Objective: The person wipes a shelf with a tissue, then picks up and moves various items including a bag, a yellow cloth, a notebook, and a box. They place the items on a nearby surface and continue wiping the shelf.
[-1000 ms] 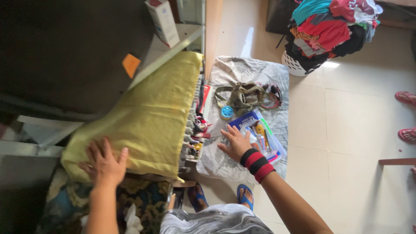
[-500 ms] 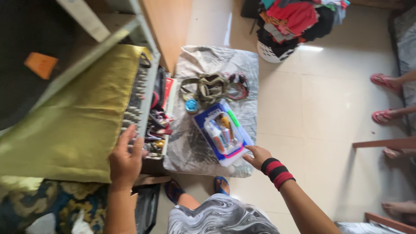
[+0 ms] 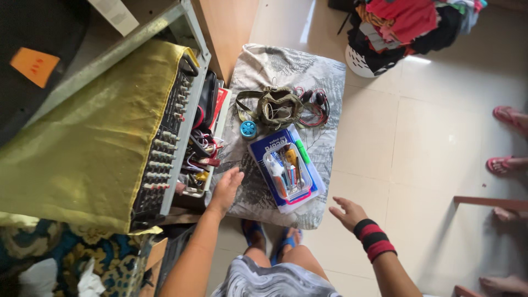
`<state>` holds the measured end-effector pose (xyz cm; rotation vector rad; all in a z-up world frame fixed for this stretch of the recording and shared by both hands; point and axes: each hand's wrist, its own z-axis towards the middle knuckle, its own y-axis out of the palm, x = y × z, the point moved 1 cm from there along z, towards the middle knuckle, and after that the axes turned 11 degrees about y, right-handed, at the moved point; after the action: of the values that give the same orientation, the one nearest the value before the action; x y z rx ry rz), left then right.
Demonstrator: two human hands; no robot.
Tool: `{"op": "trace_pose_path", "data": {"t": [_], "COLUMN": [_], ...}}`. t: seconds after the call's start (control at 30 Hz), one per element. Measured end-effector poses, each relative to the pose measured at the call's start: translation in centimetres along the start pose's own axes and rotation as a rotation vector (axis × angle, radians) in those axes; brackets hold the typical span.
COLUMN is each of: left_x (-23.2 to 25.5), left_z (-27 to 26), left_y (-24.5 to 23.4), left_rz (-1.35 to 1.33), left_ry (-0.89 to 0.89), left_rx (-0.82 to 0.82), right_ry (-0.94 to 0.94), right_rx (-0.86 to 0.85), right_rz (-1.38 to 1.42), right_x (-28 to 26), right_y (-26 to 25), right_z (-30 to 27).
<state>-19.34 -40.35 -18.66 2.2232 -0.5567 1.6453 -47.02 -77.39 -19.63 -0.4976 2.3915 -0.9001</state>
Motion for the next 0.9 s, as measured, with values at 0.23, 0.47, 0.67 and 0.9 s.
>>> {"op": "trace_pose_path", "data": {"t": [0.23, 0.47, 0.67, 0.9], "left_x": [-11.0, -22.2, -29.5, -33.2], "left_z": [-0.4, 2.0, 6.8, 9.8], "left_y": [3.1, 8.5, 11.5, 14.1], "left_rz": [-0.095, -0.266, -0.319, 0.088], "left_ry": [-0.406, -0.578, -0.564, -0.375], "left_rx": [0.147, 0.355, 0.465, 0.415], "right_ry": [-0.042, -0.008, -0.044, 0.156], "right_rx": [-0.055, -0.126, -0.103, -0.146], "right_rz": [0.003, 0.091, 0.333, 0.423], "right_x": [1.6, 5.2, 7.4, 7.3], "right_y": [2.3, 8.0, 13.1, 15.0], "right_z": [9.5, 22.6, 31.9, 36.1]}}
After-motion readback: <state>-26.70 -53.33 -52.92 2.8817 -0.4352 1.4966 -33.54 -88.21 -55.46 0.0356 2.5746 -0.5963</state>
